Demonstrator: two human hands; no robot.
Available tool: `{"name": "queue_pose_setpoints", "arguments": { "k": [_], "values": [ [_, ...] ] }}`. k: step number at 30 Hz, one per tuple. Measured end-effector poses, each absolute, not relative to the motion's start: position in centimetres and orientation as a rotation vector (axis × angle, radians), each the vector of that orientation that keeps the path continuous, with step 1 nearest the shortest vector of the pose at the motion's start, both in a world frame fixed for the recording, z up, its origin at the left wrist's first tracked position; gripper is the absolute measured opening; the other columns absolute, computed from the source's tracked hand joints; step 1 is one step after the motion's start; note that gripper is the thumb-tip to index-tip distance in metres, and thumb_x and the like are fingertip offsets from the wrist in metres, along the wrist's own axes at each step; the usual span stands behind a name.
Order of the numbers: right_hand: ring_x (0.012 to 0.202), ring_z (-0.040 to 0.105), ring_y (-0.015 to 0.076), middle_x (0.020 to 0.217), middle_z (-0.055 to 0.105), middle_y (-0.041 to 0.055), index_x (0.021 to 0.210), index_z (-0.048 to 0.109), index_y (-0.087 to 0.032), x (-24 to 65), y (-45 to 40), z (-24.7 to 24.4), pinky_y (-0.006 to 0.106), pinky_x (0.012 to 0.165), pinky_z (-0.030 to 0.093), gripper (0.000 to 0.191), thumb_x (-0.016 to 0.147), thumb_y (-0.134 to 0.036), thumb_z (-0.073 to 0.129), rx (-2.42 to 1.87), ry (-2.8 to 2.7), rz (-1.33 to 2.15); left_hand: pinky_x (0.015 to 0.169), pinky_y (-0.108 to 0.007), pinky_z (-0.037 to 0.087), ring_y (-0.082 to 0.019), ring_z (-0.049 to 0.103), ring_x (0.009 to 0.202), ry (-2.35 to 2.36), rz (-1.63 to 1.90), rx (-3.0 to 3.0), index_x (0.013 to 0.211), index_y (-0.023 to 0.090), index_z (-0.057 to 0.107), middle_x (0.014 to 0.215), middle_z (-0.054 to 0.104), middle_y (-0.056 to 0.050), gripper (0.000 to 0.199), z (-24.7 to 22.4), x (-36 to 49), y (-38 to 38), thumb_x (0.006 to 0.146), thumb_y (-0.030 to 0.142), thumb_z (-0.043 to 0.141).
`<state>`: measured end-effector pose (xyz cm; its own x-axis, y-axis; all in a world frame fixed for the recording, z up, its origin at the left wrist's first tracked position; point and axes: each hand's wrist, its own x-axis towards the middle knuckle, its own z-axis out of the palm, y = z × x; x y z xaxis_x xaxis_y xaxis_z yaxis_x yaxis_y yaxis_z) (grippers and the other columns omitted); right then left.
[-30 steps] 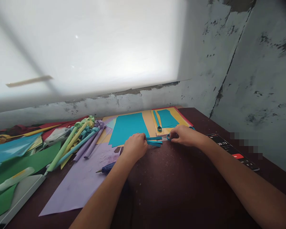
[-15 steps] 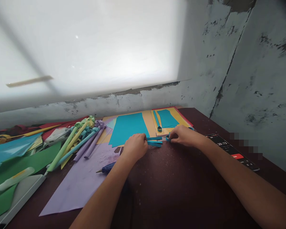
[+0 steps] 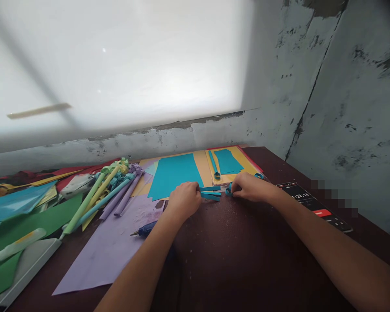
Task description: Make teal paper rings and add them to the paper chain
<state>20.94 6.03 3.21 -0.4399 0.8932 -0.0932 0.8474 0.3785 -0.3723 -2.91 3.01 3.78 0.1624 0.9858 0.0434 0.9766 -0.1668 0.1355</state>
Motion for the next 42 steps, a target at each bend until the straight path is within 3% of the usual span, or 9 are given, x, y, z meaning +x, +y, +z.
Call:
{"name": "queue_pose_setpoints", "arguments": {
  "k": [5,14,18,21,24,32,38,42],
  "values": [
    [0.079,0.068,0.0219,0.087,0.079,0.0088,0.093,0.085,-0.020,20.6,6.3,2.9,0.028,0.074,0.047,0.019,0.082,-0.030,0.072,-1.539,-2.478,0.580,0.079,-0.035,0.049,-0.030,0.067,0.108,1.972,0.191,2.329,0.102,0.021,0.074,0.113,0.074,-0.012,0.035,3.7,-3.0,3.1,0.092,0.020,0.040],
    [0.085,0.072,0.0212,0.091,0.081,0.0052,0.099,0.083,-0.021,22.1,6.2,4.1,0.025,0.071,0.051,0.027,0.079,-0.018,0.067,-1.441,-2.408,0.770,0.077,-0.034,0.048,-0.030,0.067,0.106,1.970,0.172,2.334,0.100,0.021,0.074,0.111,0.075,-0.011,0.034,3.6,-3.2,3.3,0.090,0.018,0.041],
    [0.094,0.072,0.0244,0.103,0.079,0.0088,0.102,0.081,-0.019,24.8,7.2,4.9,0.027,0.074,0.052,0.026,0.079,-0.023,0.071,-1.635,-2.260,0.569,0.074,-0.035,0.048,-0.031,0.067,0.105,1.972,0.147,2.341,0.100,0.021,0.074,0.111,0.075,-0.012,0.034,3.4,-3.3,3.3,0.090,0.017,0.042],
    [0.112,0.067,0.0298,0.124,0.073,0.0124,0.117,0.077,-0.020,26.9,8.2,4.6,0.031,0.085,0.052,0.047,0.070,-0.021,0.077,-1.860,-2.270,0.381,0.073,-0.035,0.048,-0.030,0.067,0.104,1.971,0.135,2.337,0.101,0.020,0.074,0.111,0.074,-0.013,0.033,3.5,-3.3,3.3,0.091,0.017,0.042],
    [0.111,0.067,0.0300,0.129,0.069,0.0129,0.130,0.070,-0.020,28.2,9.0,3.7,0.032,0.082,0.053,0.066,0.064,-0.018,0.079,-2.017,-2.293,0.428,0.073,-0.035,0.049,-0.030,0.067,0.103,1.971,0.124,2.327,0.102,0.020,0.074,0.112,0.074,-0.014,0.035,3.6,-3.2,3.2,0.092,0.018,0.041],
    [0.096,0.070,0.0228,0.107,0.077,0.0086,0.102,0.079,-0.019,28.7,10.1,2.8,0.026,0.075,0.050,0.033,0.071,-0.011,0.072,-1.962,-2.306,0.402,0.081,-0.036,0.050,-0.030,0.065,0.108,1.942,0.176,2.366,0.105,0.021,0.074,0.114,0.073,-0.012,0.033,3.6,-3.2,3.1,0.087,0.019,0.047],
    [0.103,0.069,0.0257,0.113,0.076,0.0115,0.110,0.079,-0.018,29.8,10.8,2.4,0.029,0.081,0.049,0.040,0.074,-0.006,0.066,-2.061,-2.188,0.228,0.077,-0.037,0.050,-0.031,0.066,0.104,1.950,0.135,2.386,0.099,0.020,0.075,0.110,0.073,-0.013,0.032,3.3,-3.4,3.2,0.087,0.019,0.046],
    [0.118,0.061,0.0345,0.126,0.068,0.0194,0.121,0.076,-0.015,29.5,10.8,2.5,0.037,0.094,0.047,0.052,0.073,-0.001,0.063,-2.121,-2.098,0.039,0.072,-0.036,0.049,-0.032,0.067,0.102,1.968,0.099,2.389,0.098,0.020,0.074,0.110,0.073,-0.013,0.031,3.3,-3.4,3.1,0.087,0.020,0.045]
  ]
}}
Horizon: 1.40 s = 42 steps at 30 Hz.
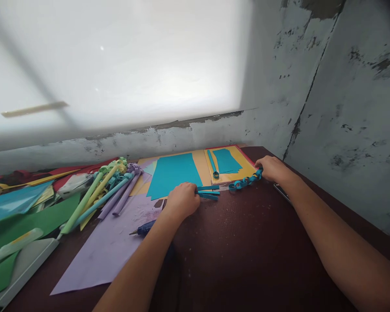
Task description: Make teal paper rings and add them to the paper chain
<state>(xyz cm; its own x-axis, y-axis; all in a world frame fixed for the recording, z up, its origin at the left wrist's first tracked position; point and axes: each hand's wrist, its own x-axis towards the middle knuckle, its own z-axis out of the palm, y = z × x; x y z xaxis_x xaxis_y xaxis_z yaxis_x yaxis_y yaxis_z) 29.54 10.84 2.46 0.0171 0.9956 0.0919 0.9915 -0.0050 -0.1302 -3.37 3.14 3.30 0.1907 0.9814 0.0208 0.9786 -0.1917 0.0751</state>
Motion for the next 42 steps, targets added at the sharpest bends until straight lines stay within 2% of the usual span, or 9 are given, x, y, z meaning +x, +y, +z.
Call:
{"name": "queue_pose_setpoints", "arguments": {
  "k": [2,3,6,9,12,16,19,29,42],
  "values": [
    [0.122,0.058,0.0357,0.133,0.063,0.0208,0.124,0.074,-0.015,28.5,10.2,3.0,0.038,0.097,0.046,0.052,0.074,-0.003,0.063,-2.071,-2.084,-0.037,0.072,-0.035,0.049,-0.031,0.067,0.102,1.978,0.087,2.387,0.098,0.020,0.074,0.110,0.073,-0.013,0.031,3.3,-3.4,3.1,0.087,0.020,0.045],
    [0.118,0.060,0.0329,0.131,0.064,0.0188,0.121,0.076,-0.016,27.7,9.7,3.4,0.035,0.095,0.046,0.049,0.075,-0.004,0.064,-1.979,-2.100,-0.055,0.073,-0.035,0.049,-0.031,0.067,0.103,1.979,0.087,2.390,0.098,0.020,0.074,0.110,0.073,-0.013,0.031,3.4,-3.4,3.1,0.087,0.020,0.045],
    [0.086,0.068,0.0202,0.099,0.075,0.0084,0.105,0.079,-0.019,24.9,7.8,4.6,0.025,0.073,0.048,0.027,0.082,-0.017,0.066,-1.678,-2.300,0.437,0.074,-0.034,0.049,-0.031,0.067,0.103,1.978,0.093,2.390,0.099,0.020,0.074,0.111,0.073,-0.013,0.031,3.3,-3.4,3.2,0.087,0.020,0.046],
    [0.074,0.066,0.0188,0.086,0.075,0.0062,0.095,0.081,-0.020,22.4,6.2,4.7,0.026,0.060,0.042,0.020,0.084,-0.031,0.069,-1.612,-2.428,0.534,0.074,-0.035,0.050,-0.031,0.067,0.102,1.978,0.087,2.378,0.100,0.020,0.075,0.111,0.073,-0.013,0.031,3.2,-3.4,3.3,0.087,0.021,0.046],
    [0.079,0.067,0.0218,0.088,0.076,0.0096,0.092,0.082,-0.018,20.8,5.8,3.6,0.028,0.060,0.039,0.022,0.084,-0.034,0.069,-1.695,-2.471,0.308,0.074,-0.035,0.050,-0.031,0.068,0.101,1.973,0.091,2.382,0.098,0.021,0.075,0.109,0.074,-0.013,0.030,3.0,-3.5,3.4,0.087,0.021,0.047],
    [0.088,0.070,0.0261,0.092,0.078,0.0131,0.088,0.081,-0.017,19.8,6.5,1.6,0.029,0.065,0.041,0.017,0.084,-0.029,0.070,-1.790,-2.443,0.127,0.075,-0.035,0.050,-0.031,0.068,0.103,1.965,0.111,2.392,0.098,0.021,0.075,0.109,0.074,-0.013,0.031,2.9,-3.5,3.5,0.086,0.021,0.047],
    [0.090,0.071,0.0281,0.091,0.078,0.0154,0.083,0.080,-0.016,19.4,6.9,0.8,0.030,0.067,0.042,0.015,0.086,-0.024,0.067,-1.840,-2.406,0.098,0.073,-0.035,0.049,-0.032,0.068,0.101,1.962,0.120,2.385,0.097,0.021,0.075,0.108,0.074,-0.014,0.031,2.9,-3.5,3.4,0.086,0.021,0.046],
    [0.092,0.071,0.0288,0.094,0.077,0.0166,0.088,0.076,-0.014,19.1,6.8,0.3,0.031,0.068,0.042,0.016,0.085,-0.015,0.060,-1.922,-2.315,0.073,0.071,-0.036,0.047,-0.033,0.068,0.100,1.963,0.113,2.387,0.097,0.020,0.075,0.107,0.074,-0.014,0.031,3.1,-3.4,3.4,0.085,0.019,0.046],
    [0.089,0.071,0.0271,0.092,0.077,0.0174,0.087,0.078,-0.013,18.8,6.6,0.6,0.030,0.065,0.040,0.018,0.085,-0.013,0.059,-1.923,-2.288,0.107,0.071,-0.035,0.046,-0.033,0.067,0.102,1.927,0.126,2.377,0.101,0.020,0.075,0.107,0.073,-0.013,0.031,3.2,-3.4,3.3,0.086,0.020,0.048]
  ]
}}
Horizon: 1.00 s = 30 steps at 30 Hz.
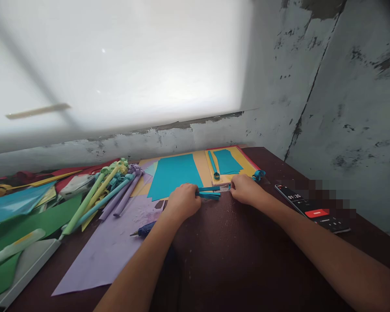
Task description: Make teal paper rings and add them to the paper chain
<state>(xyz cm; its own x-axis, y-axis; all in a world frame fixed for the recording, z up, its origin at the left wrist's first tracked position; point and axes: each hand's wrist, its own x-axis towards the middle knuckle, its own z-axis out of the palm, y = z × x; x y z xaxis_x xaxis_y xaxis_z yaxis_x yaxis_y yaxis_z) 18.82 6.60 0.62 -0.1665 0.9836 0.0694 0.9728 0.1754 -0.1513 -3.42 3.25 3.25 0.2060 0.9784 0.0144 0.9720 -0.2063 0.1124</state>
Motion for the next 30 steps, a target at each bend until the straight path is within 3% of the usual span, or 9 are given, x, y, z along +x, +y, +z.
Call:
{"name": "queue_pose_setpoints", "arguments": {
  "k": [10,14,17,22,26,30],
  "values": [
    [0.094,0.070,0.0262,0.096,0.078,0.0127,0.097,0.080,-0.018,18.6,6.5,0.8,0.028,0.069,0.043,0.021,0.085,-0.031,0.071,-1.880,-2.204,0.125,0.078,-0.034,0.047,-0.030,0.065,0.104,1.859,0.262,2.410,0.111,0.023,0.076,0.111,0.073,-0.010,0.033,3.0,-3.5,3.3,0.086,0.022,0.053],
    [0.086,0.069,0.0262,0.087,0.077,0.0110,0.090,0.080,-0.020,18.3,5.5,2.0,0.030,0.065,0.041,0.031,0.094,-0.043,0.059,-1.812,-2.128,0.089,0.075,-0.032,0.046,-0.026,0.066,0.095,1.807,0.395,2.439,0.104,0.025,0.079,0.105,0.075,-0.008,0.032,3.2,-3.3,3.3,0.083,0.018,0.055],
    [0.080,0.069,0.0222,0.085,0.075,0.0075,0.092,0.079,-0.022,17.8,4.6,2.7,0.029,0.067,0.042,0.031,0.097,-0.041,0.056,-1.575,-2.162,0.186,0.073,-0.031,0.047,-0.024,0.067,0.088,1.761,0.495,2.438,0.095,0.025,0.082,0.098,0.076,-0.007,0.029,3.5,-3.2,3.4,0.083,0.018,0.057],
    [0.102,0.067,0.0233,0.108,0.073,0.0089,0.111,0.077,-0.022,17.3,4.3,2.0,0.029,0.086,0.047,0.025,0.092,-0.035,0.068,-1.081,-2.321,0.267,0.072,-0.028,0.049,-0.021,0.069,0.082,1.588,0.657,2.431,0.093,0.026,0.084,0.092,0.077,-0.005,0.028,3.6,-3.1,3.6,0.082,0.017,0.061],
    [0.093,0.069,0.0216,0.098,0.077,0.0067,0.104,0.080,-0.022,17.3,4.8,1.4,0.029,0.080,0.045,0.020,0.095,-0.023,0.061,-1.099,-2.295,0.322,0.071,-0.027,0.050,-0.019,0.070,0.077,1.496,0.817,2.327,0.094,0.025,0.084,0.090,0.079,-0.004,0.023,3.6,-3.1,3.7,0.083,0.020,0.064],
    [0.084,0.070,0.0199,0.089,0.078,0.0054,0.094,0.080,-0.020,17.4,4.8,1.9,0.027,0.073,0.044,0.021,0.096,-0.026,0.060,-1.077,-2.180,0.497,0.069,-0.029,0.052,-0.020,0.072,0.076,1.460,0.949,2.149,0.094,0.023,0.083,0.085,0.080,-0.004,0.019,4.0,-3.0,3.6,0.085,0.029,0.067]
  ]
}}
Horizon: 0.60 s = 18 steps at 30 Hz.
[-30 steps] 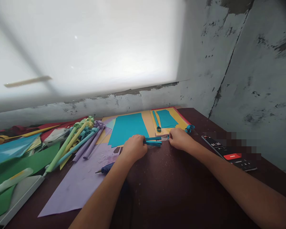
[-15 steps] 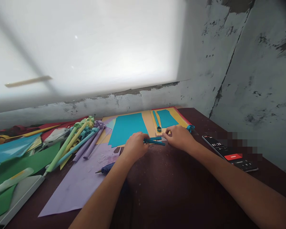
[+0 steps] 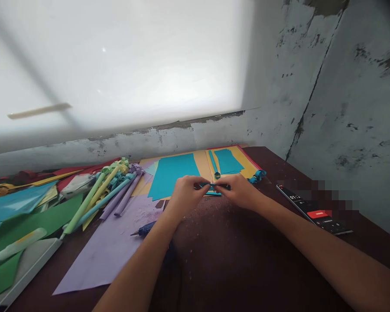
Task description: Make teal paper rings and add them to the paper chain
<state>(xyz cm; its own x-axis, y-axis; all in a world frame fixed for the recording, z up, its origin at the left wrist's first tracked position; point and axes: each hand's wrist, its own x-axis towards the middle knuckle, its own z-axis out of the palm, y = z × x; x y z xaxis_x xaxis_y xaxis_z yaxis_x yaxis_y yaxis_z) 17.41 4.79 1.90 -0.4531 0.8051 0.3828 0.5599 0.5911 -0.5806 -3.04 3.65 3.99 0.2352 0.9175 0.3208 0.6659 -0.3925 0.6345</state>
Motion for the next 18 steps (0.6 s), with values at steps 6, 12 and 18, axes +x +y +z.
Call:
{"name": "queue_pose_setpoints", "arguments": {
  "k": [6,12,18],
  "values": [
    [0.071,0.069,0.0177,0.079,0.078,0.0044,0.101,0.075,-0.017,17.10,4.35,2.08,0.026,0.065,0.046,0.023,0.095,-0.034,0.060,-0.984,-2.001,0.930,0.071,-0.029,0.057,-0.024,0.076,0.083,1.285,1.141,1.815,0.094,0.019,0.081,0.086,0.081,-0.007,0.021,4.45,-3.17,3.60,0.083,0.033,0.070],
    [0.068,0.065,0.0159,0.076,0.076,0.0054,0.077,0.074,-0.017,16.83,4.14,2.00,0.025,0.063,0.043,0.035,0.098,-0.033,0.052,-0.970,-2.064,0.734,0.078,-0.034,0.061,-0.026,0.077,0.089,1.203,1.123,1.842,0.091,0.021,0.083,0.092,0.082,-0.006,0.018,4.27,-2.78,3.33,0.082,0.032,0.072],
    [0.060,0.060,0.0142,0.072,0.075,0.0042,0.077,0.073,-0.017,16.49,3.79,2.29,0.024,0.056,0.042,0.034,0.097,-0.037,0.054,-1.000,-1.956,0.802,0.079,-0.035,0.062,-0.026,0.077,0.088,1.191,1.198,1.767,0.093,0.020,0.082,0.090,0.082,-0.007,0.020,4.35,-2.47,3.12,0.080,0.033,0.076]
  ]
}}
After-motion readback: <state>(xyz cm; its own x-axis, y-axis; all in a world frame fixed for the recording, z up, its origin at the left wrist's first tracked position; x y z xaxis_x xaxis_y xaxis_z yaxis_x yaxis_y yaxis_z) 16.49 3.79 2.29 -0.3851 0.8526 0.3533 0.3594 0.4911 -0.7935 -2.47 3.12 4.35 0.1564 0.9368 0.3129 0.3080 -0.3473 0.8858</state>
